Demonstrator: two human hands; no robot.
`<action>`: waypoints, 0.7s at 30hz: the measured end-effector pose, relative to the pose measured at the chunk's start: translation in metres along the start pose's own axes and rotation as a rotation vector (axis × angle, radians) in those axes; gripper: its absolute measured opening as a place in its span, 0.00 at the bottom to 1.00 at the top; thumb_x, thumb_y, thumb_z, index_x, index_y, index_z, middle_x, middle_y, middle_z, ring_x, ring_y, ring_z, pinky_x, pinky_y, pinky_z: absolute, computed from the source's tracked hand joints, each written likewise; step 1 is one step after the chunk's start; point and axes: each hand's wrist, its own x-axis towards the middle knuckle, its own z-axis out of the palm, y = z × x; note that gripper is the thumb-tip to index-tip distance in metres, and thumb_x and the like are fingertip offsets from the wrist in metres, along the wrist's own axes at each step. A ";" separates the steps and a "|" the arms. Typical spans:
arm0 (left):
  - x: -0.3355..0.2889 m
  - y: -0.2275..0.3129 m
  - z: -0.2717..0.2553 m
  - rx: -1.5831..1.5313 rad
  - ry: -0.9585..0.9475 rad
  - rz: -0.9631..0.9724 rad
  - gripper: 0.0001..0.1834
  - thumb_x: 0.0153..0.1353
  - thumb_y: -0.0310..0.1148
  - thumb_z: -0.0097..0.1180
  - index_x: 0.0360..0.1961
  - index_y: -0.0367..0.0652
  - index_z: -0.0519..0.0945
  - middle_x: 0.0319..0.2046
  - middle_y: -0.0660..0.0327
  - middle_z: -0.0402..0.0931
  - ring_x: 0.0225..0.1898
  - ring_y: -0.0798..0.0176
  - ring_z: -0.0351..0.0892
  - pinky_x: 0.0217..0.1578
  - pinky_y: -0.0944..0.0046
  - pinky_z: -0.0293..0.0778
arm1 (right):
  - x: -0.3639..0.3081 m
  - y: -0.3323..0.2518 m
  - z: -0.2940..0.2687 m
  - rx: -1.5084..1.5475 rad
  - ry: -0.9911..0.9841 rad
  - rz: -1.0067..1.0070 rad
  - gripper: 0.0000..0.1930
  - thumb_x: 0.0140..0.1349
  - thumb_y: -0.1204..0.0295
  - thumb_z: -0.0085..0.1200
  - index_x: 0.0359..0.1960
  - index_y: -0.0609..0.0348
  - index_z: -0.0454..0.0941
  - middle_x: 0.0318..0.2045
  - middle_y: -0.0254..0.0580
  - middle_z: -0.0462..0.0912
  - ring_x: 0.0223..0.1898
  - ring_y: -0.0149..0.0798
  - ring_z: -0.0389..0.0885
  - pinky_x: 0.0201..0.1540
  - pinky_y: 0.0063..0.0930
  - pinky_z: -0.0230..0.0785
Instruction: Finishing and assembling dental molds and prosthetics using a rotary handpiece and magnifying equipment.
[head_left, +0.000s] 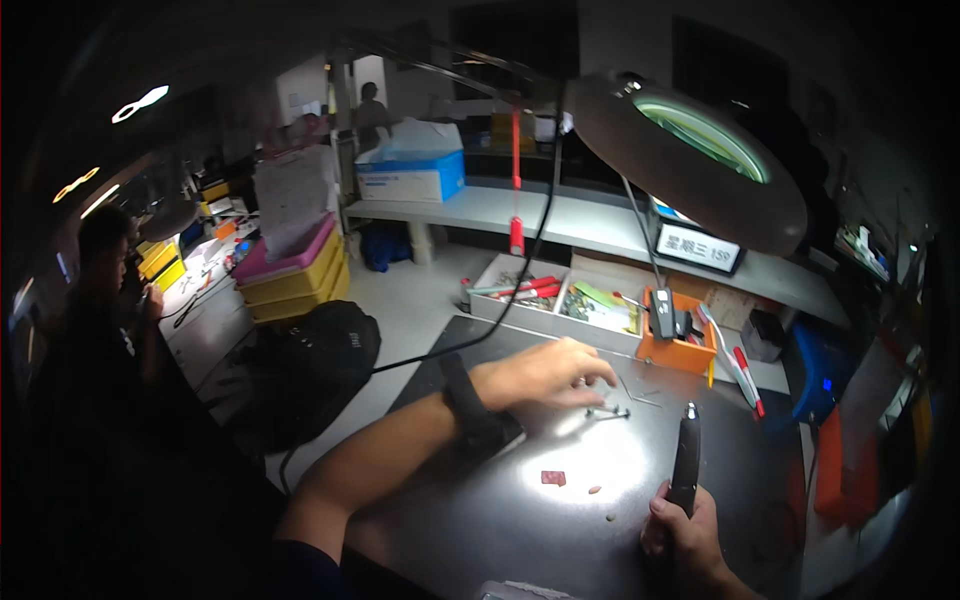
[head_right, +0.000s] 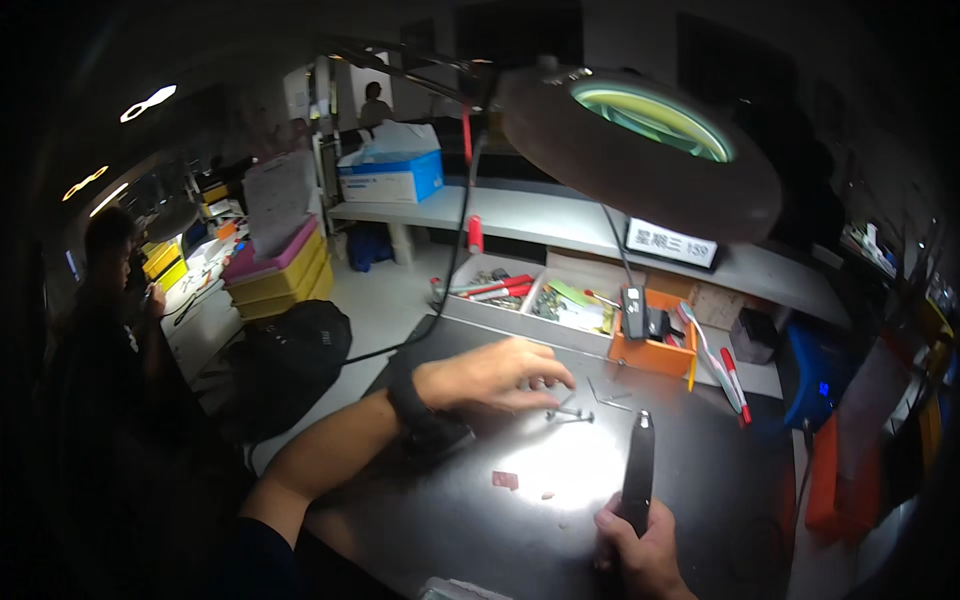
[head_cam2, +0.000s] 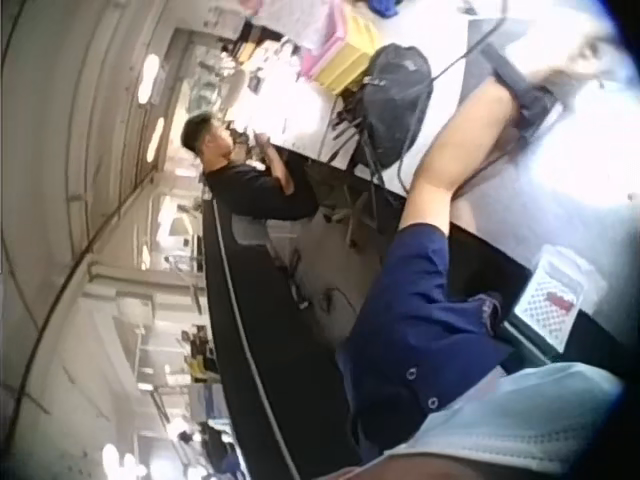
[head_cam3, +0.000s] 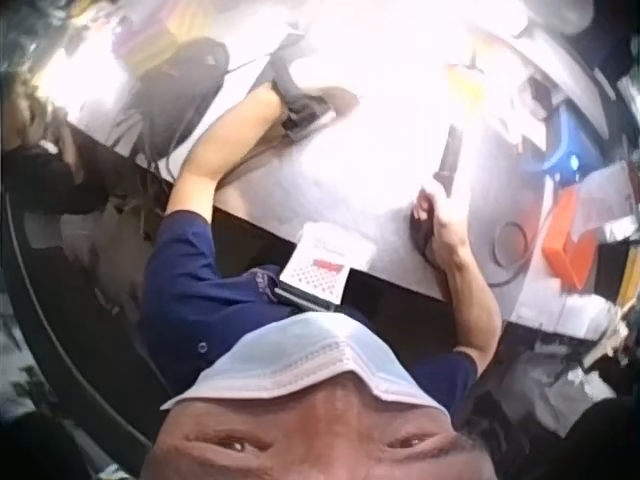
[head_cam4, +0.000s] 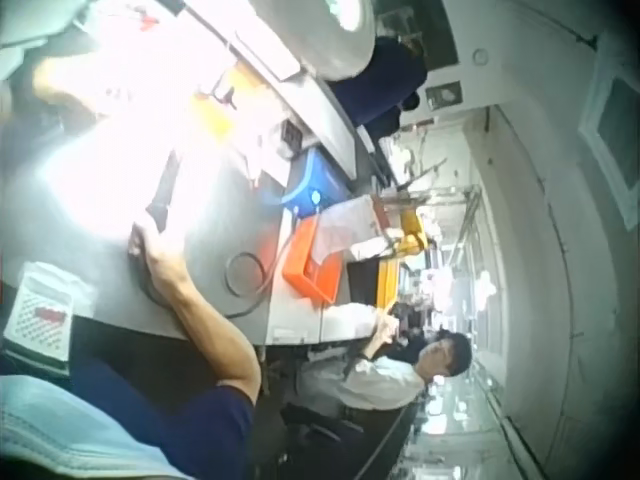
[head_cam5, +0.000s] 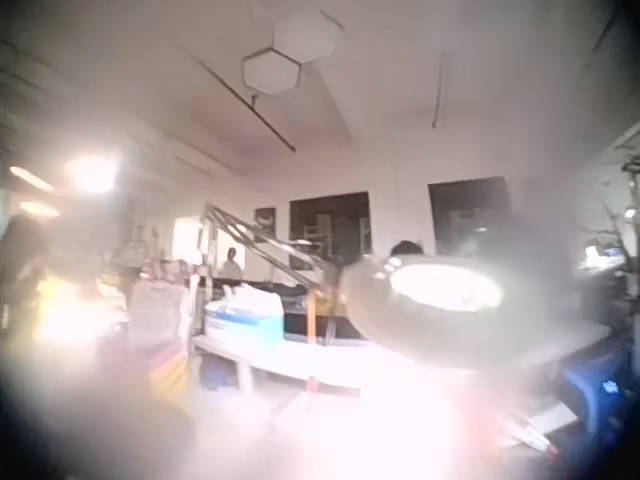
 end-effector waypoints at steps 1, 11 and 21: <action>-0.003 0.000 -0.008 0.003 0.003 -0.073 0.13 0.56 0.31 0.61 0.43 0.40 0.80 0.31 0.55 0.78 0.30 0.58 0.79 0.34 0.62 0.75 | 0.001 -0.002 0.002 0.025 -0.021 0.015 0.08 0.61 0.72 0.53 0.30 0.61 0.68 0.15 0.34 0.69 0.13 0.29 0.66 0.19 0.23 0.62; 0.009 -0.025 -0.019 0.177 -0.131 -0.300 0.13 0.58 0.32 0.55 0.42 0.39 0.81 0.34 0.54 0.78 0.36 0.57 0.78 0.42 0.59 0.72 | 0.000 -0.004 0.003 0.095 -0.014 0.043 0.07 0.62 0.73 0.53 0.30 0.60 0.68 0.15 0.34 0.69 0.15 0.27 0.67 0.20 0.22 0.62; 0.055 -0.022 -0.001 0.325 -0.245 -0.155 0.13 0.55 0.30 0.53 0.41 0.40 0.81 0.33 0.52 0.77 0.39 0.52 0.79 0.42 0.56 0.74 | -0.006 -0.005 0.002 0.080 0.007 0.016 0.07 0.62 0.72 0.53 0.30 0.61 0.68 0.15 0.33 0.69 0.15 0.27 0.66 0.20 0.22 0.61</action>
